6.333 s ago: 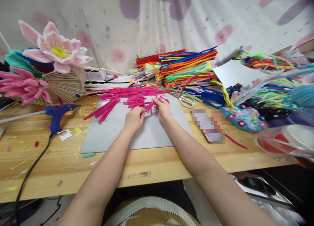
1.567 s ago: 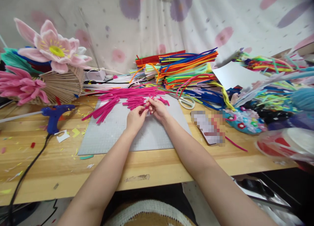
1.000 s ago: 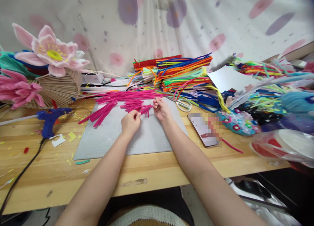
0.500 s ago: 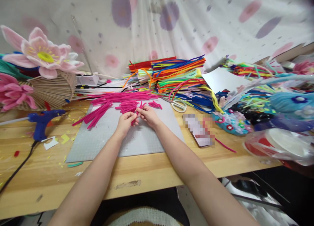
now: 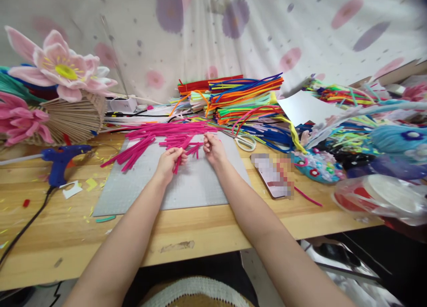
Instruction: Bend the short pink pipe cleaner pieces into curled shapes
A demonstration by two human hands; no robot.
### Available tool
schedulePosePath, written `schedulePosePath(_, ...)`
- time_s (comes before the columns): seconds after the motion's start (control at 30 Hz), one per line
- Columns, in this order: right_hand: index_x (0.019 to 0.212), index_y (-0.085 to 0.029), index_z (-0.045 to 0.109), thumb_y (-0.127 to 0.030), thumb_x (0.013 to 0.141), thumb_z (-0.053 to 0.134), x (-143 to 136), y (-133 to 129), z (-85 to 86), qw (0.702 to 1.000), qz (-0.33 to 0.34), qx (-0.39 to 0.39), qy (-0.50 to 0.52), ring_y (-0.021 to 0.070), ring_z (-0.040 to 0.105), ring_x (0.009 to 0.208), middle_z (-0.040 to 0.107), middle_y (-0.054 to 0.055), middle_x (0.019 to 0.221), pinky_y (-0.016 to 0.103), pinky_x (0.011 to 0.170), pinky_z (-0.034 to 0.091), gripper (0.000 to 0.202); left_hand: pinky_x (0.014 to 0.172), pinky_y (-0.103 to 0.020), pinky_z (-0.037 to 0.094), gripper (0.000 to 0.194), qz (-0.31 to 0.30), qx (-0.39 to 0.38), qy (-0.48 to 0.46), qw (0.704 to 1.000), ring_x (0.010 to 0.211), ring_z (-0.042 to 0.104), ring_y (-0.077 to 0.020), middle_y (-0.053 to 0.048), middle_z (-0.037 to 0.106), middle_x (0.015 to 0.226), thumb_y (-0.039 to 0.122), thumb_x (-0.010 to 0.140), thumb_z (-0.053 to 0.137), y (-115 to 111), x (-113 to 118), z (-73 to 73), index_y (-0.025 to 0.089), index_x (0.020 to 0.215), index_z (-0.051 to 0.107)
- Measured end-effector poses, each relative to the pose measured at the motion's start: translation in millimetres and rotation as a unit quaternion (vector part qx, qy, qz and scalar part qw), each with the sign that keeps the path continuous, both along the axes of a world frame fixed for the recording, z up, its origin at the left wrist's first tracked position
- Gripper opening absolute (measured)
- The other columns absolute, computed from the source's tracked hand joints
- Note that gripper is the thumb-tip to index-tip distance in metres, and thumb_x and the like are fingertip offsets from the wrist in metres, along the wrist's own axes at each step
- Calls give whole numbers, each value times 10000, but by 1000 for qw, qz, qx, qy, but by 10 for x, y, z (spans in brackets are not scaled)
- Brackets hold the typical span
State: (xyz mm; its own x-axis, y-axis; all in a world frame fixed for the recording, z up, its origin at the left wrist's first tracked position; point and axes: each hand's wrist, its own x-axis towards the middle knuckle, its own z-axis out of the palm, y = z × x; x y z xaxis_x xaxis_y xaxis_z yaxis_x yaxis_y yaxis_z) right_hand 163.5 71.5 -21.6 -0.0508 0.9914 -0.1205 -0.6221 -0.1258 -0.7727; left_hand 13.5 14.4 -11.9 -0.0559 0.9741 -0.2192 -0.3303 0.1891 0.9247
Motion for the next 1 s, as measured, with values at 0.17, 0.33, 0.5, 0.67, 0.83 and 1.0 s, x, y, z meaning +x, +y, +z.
schedulePosePath(0.17, 669, -166, 513, -283, 655, 684, 51, 6, -74, 995, 15, 31, -89, 20, 349, 382, 480, -72, 493, 149, 341, 232, 208, 446, -128, 394, 132, 133, 14, -80, 988, 423, 479, -27, 41, 522, 494, 196, 733, 601, 57, -231, 61, 147, 633, 531)
schedulePosePath(0.33, 707, -181, 536, -318, 719, 603, -17, -32, -216, 943, 25, 108, -315, 61, 403, 430, 505, -52, 550, 202, 423, 320, 153, 445, -105, 405, 137, 188, 4, -138, 972, 444, 500, -23, 35, 524, 501, 128, 770, 553, 89, -333, 43, 135, 634, 538)
schedulePosePath(0.5, 808, -197, 651, -221, 730, 591, -54, -65, -268, 753, -15, 261, -603, 177, 515, 845, 593, 42, 844, 329, 798, 418, 101, 425, -150, 428, 142, 157, 6, -112, 981, 443, 533, -57, 13, 569, 543, 148, 823, 506, 94, -328, -13, 125, 695, 564)
schedulePosePath(0.67, 913, -194, 673, -204, 711, 584, -85, -115, -269, 665, -6, 303, -682, 223, 465, 962, 580, 73, 962, 373, 897, 382, 222, 518, -198, 499, 140, 94, -11, -91, 991, 520, 601, -80, -18, 642, 664, 70, 830, 453, 70, -303, -17, 108, 777, 577)
schedulePosePath(0.83, 878, -189, 671, -223, 705, 584, -95, -127, -283, 675, -31, 297, -675, 220, 468, 936, 575, 72, 948, 360, 880, 397, 197, 577, -227, 521, 148, 60, -9, -96, 994, 587, 631, -102, -43, 655, 696, 75, 841, 438, 63, -312, -38, 97, 819, 583)
schedulePosePath(1.0, 873, -187, 661, -182, 744, 540, -64, -119, -287, 701, -78, 270, -656, 222, 477, 935, 582, 75, 915, 356, 873, 402, 177, 568, -226, 519, 134, 58, -16, -119, 991, 588, 628, -103, -38, 658, 709, 103, 844, 456, 61, -359, -8, 108, 833, 589)
